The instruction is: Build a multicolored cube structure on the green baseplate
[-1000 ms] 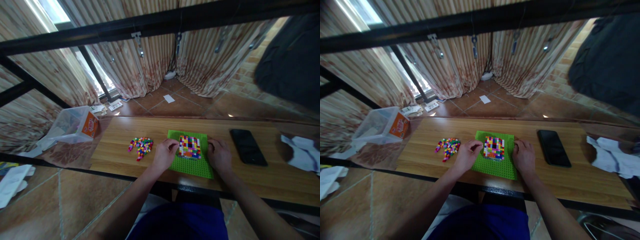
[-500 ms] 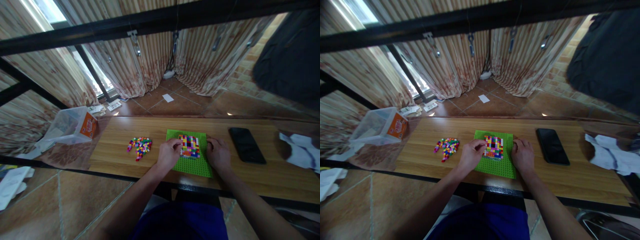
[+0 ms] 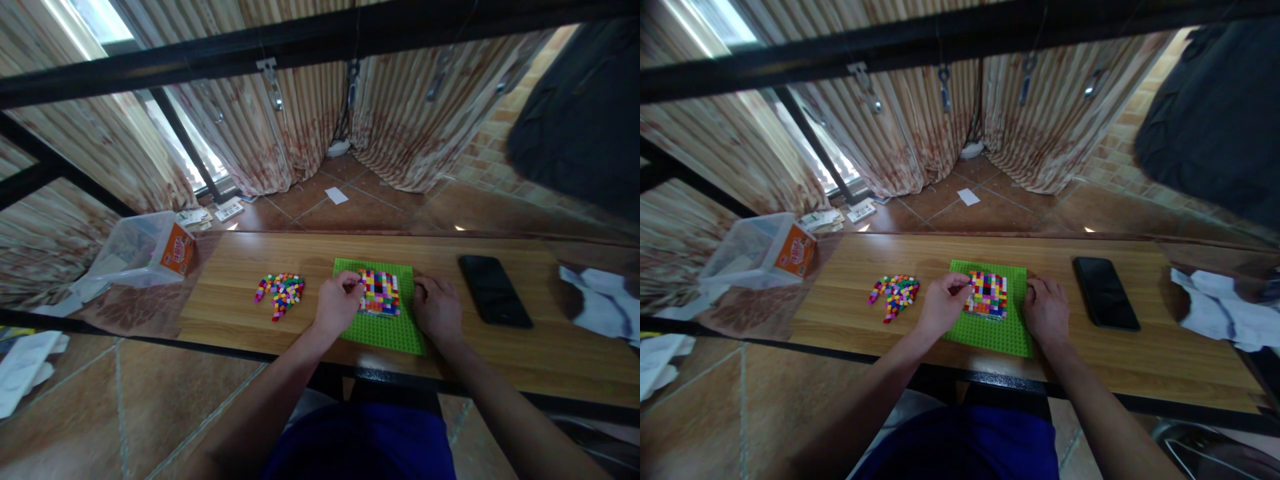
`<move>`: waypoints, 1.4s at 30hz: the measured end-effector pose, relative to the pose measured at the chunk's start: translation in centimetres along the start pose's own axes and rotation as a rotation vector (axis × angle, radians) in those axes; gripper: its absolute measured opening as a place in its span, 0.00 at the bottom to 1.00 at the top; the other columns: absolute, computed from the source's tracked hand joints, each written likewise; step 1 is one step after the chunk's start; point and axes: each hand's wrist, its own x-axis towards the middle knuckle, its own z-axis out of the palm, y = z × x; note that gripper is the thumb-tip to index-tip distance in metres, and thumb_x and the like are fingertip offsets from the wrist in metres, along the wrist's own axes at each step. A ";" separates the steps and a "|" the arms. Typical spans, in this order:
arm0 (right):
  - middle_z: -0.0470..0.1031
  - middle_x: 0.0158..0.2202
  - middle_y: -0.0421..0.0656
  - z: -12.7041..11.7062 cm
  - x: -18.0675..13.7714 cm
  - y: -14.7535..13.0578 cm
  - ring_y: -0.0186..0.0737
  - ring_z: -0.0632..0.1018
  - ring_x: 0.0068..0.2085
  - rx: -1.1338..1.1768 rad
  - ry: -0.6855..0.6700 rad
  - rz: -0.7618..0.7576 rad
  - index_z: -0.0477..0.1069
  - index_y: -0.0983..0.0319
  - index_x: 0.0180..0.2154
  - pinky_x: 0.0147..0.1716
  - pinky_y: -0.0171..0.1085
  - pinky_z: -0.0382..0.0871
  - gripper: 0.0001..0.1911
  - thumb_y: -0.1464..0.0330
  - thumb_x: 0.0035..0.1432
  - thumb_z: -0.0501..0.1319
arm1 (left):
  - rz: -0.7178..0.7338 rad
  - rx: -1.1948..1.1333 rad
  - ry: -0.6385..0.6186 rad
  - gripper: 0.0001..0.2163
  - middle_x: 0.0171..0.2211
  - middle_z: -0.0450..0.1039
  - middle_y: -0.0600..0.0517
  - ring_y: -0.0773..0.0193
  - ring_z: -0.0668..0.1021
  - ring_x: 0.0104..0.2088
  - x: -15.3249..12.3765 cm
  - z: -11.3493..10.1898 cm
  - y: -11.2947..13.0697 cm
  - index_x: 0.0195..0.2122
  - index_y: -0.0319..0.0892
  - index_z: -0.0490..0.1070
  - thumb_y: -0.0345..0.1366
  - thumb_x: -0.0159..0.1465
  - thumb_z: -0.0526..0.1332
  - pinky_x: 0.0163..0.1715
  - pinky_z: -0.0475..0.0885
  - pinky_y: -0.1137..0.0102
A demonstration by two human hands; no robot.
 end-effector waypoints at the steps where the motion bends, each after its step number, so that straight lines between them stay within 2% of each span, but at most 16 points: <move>1: 0.76 0.40 0.51 0.0 0.0 0.0 0.48 0.72 0.42 0.001 -0.004 0.003 0.75 0.63 0.39 0.46 0.46 0.68 0.13 0.69 0.62 0.52 | -0.022 -0.032 -0.008 0.05 0.30 0.78 0.53 0.67 0.78 0.30 0.2 0.0 -0.1 0.35 0.41 0.76 0.27 0.58 0.62 0.32 0.72 0.73; 10: 0.76 0.40 0.50 0.0 0.0 -0.1 0.48 0.72 0.42 0.000 -0.016 0.004 0.75 0.63 0.39 0.46 0.45 0.67 0.13 0.70 0.61 0.51 | -0.068 -0.103 0.012 0.05 0.24 0.73 0.56 0.70 0.74 0.25 0.6 0.4 -0.4 0.32 0.40 0.75 0.26 0.54 0.63 0.28 0.68 0.74; 15: 0.76 0.41 0.51 0.0 0.0 0.1 0.48 0.73 0.42 -0.018 -0.013 -0.022 0.75 0.64 0.39 0.46 0.45 0.68 0.14 0.70 0.62 0.51 | -0.083 -0.139 0.014 0.05 0.25 0.73 0.56 0.70 0.74 0.26 0.7 0.8 -0.7 0.32 0.40 0.74 0.26 0.54 0.63 0.29 0.69 0.74; 19: 0.77 0.40 0.50 0.0 -0.1 0.2 0.48 0.73 0.42 -0.024 -0.015 -0.024 0.75 0.64 0.39 0.47 0.46 0.68 0.14 0.69 0.62 0.51 | -0.053 -0.147 0.010 0.05 0.28 0.76 0.54 0.68 0.76 0.29 0.1 0.5 -0.5 0.33 0.40 0.74 0.26 0.56 0.63 0.33 0.71 0.73; 22: 0.76 0.39 0.50 0.1 -0.1 0.4 0.47 0.74 0.42 -0.008 -0.009 -0.029 0.75 0.63 0.39 0.46 0.46 0.68 0.14 0.69 0.62 0.51 | 0.021 -0.068 0.037 0.05 0.31 0.77 0.53 0.67 0.77 0.31 -0.5 -0.9 -0.6 0.36 0.40 0.74 0.28 0.59 0.62 0.35 0.72 0.72; 26: 0.76 0.40 0.50 0.1 -0.1 0.5 0.47 0.74 0.41 0.007 -0.008 -0.028 0.75 0.63 0.39 0.45 0.46 0.68 0.14 0.68 0.62 0.51 | 0.111 0.259 0.092 0.08 0.34 0.77 0.51 0.65 0.77 0.34 -1.1 -4.3 -1.9 0.37 0.41 0.74 0.25 0.60 0.59 0.39 0.72 0.69; 29: 0.76 0.40 0.50 0.2 -0.1 0.6 0.48 0.74 0.41 0.005 -0.008 -0.018 0.75 0.63 0.39 0.44 0.46 0.68 0.14 0.69 0.60 0.52 | 0.093 0.486 0.153 0.08 0.35 0.76 0.51 0.63 0.77 0.36 -1.5 -7.0 -3.4 0.37 0.42 0.74 0.25 0.61 0.58 0.40 0.72 0.67; 32: 0.76 0.41 0.51 0.2 -0.2 0.6 0.48 0.73 0.42 0.003 -0.009 -0.018 0.75 0.63 0.39 0.45 0.47 0.68 0.13 0.69 0.59 0.52 | 0.091 0.595 0.166 0.08 0.38 0.76 0.49 0.61 0.77 0.39 -2.4 -9.0 -4.8 0.37 0.43 0.74 0.26 0.61 0.58 0.43 0.73 0.65; 37: 0.76 0.41 0.51 0.3 -0.3 0.6 0.49 0.73 0.42 -0.007 -0.004 -0.004 0.75 0.63 0.39 0.45 0.47 0.68 0.14 0.68 0.60 0.52 | 0.168 0.746 0.147 0.10 0.40 0.76 0.48 0.57 0.76 0.44 -3.7 -10.6 -6.2 0.38 0.45 0.76 0.26 0.60 0.58 0.48 0.72 0.62; 42: 0.76 0.39 0.52 0.2 -0.2 0.7 0.49 0.73 0.42 -0.001 -0.008 -0.023 0.75 0.63 0.39 0.45 0.46 0.68 0.14 0.68 0.60 0.52 | 0.242 0.810 0.075 0.11 0.41 0.75 0.47 0.57 0.75 0.44 -3.4 -10.8 -6.3 0.40 0.44 0.77 0.26 0.62 0.57 0.48 0.71 0.62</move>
